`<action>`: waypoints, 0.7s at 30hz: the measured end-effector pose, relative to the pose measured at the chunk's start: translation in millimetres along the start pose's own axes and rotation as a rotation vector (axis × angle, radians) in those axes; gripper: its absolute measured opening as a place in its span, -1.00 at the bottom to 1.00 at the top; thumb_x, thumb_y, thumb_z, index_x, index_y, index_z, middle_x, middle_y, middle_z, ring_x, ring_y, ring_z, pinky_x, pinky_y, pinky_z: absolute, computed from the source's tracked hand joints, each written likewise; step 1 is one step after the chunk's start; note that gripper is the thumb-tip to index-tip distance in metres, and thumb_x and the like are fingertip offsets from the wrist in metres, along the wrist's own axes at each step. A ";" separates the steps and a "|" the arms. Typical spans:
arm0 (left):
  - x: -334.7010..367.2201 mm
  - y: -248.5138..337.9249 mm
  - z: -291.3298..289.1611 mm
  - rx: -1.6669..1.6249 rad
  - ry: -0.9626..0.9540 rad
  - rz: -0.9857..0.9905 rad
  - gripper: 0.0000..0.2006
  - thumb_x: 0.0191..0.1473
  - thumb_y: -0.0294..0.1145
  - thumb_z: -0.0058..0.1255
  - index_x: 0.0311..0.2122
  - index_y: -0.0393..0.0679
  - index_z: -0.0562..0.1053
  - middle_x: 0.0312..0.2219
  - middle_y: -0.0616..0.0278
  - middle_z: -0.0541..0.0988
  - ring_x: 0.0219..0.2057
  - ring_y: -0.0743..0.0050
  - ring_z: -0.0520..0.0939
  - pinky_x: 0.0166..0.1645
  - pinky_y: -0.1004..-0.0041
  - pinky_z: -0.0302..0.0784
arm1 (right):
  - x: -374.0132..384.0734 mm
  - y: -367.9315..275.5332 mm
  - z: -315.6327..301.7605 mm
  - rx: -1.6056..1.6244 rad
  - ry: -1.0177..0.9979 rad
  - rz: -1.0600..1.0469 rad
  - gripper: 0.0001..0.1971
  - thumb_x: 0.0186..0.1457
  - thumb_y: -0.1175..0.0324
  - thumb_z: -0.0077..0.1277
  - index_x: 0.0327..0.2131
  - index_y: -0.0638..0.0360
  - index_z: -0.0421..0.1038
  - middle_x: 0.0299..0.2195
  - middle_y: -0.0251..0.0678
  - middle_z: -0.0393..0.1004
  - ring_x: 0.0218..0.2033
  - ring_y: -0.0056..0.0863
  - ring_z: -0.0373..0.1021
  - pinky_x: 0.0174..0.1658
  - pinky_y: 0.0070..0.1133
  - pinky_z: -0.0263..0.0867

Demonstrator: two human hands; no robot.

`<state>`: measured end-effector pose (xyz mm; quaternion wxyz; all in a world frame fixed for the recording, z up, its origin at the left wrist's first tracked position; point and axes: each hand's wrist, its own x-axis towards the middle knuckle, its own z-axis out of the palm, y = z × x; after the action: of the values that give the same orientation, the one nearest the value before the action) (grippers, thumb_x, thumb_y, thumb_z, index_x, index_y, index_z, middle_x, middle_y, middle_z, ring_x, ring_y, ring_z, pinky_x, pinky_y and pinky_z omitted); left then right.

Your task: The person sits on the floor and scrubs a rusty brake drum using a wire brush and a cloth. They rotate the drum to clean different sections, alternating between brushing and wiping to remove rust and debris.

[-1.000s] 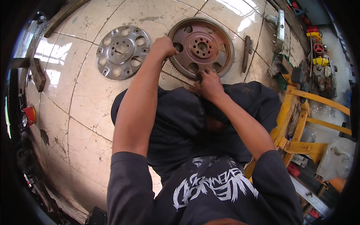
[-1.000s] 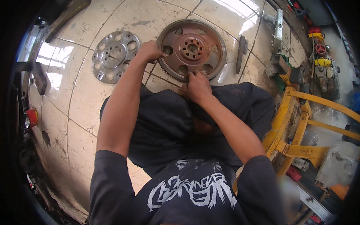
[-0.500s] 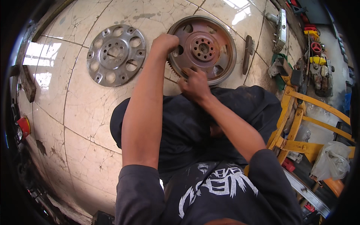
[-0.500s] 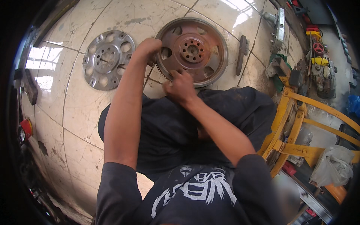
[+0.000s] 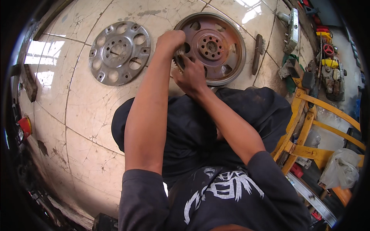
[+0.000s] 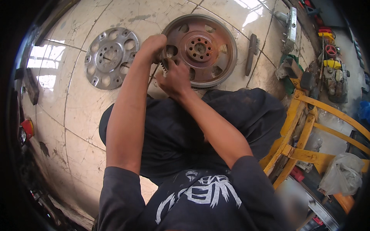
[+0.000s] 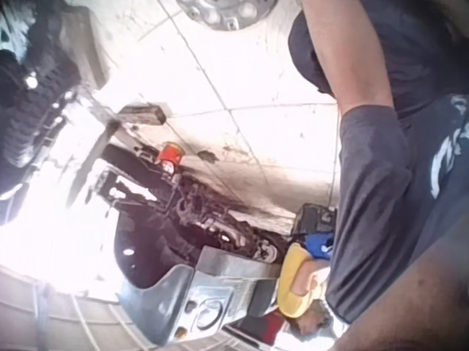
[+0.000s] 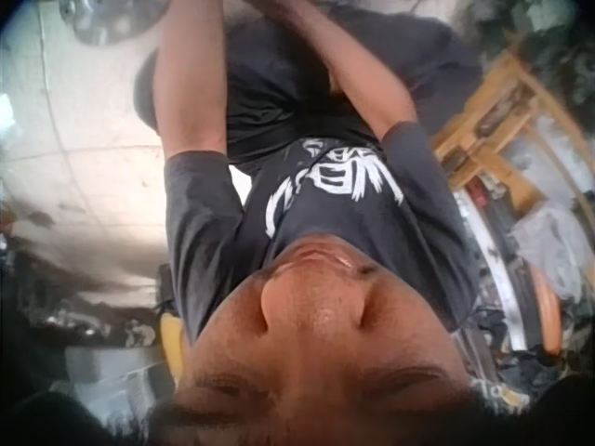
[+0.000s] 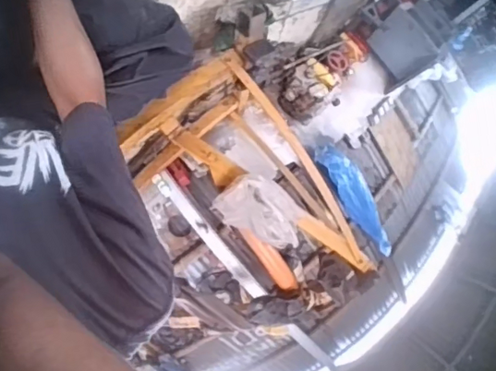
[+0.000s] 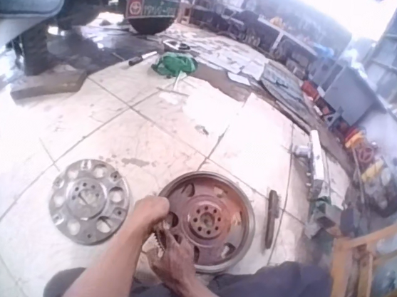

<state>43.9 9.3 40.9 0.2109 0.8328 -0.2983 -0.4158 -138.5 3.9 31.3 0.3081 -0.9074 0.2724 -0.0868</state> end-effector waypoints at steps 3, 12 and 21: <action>-4.1 7.8 3.2 -0.348 0.082 -0.151 -0.54 0.14 -0.33 -0.27 -0.13 -0.54 0.53 -0.26 -0.33 0.67 -0.31 -0.24 0.77 -0.25 0.02 0.70 | -35.6 17.4 -25.9 -0.012 -0.003 -0.023 -0.44 0.01 0.21 0.12 0.05 0.40 0.51 -0.06 0.17 0.51 -0.03 0.14 0.45 0.12 -0.14 0.35; -2.6 9.8 5.7 -0.314 0.041 -0.151 -0.47 0.09 -0.25 -0.21 0.04 -0.36 0.58 0.10 -0.22 0.59 0.20 -0.20 0.56 0.28 0.16 0.42 | 18.5 -2.4 -20.6 0.024 -0.050 -0.014 -0.50 0.00 0.20 0.12 -0.07 0.42 0.56 -0.27 0.28 0.58 -0.07 0.15 0.49 0.12 -0.13 0.35; 4.7 1.1 6.3 -0.105 0.153 -0.062 -0.50 0.09 -0.30 -0.22 -0.02 -0.39 0.60 0.01 -0.27 0.63 0.09 -0.17 0.65 0.22 0.18 0.47 | 29.2 -10.7 -18.5 0.007 -0.102 0.043 -0.53 -0.02 0.22 0.12 -0.10 0.39 0.59 -0.15 0.23 0.57 -0.10 0.20 0.48 0.07 -0.14 0.37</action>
<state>40.7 4.7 35.3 0.2633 0.8588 -0.2331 -0.3726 -115.4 -14.4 52.3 0.3267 -0.9035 0.2752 -0.0346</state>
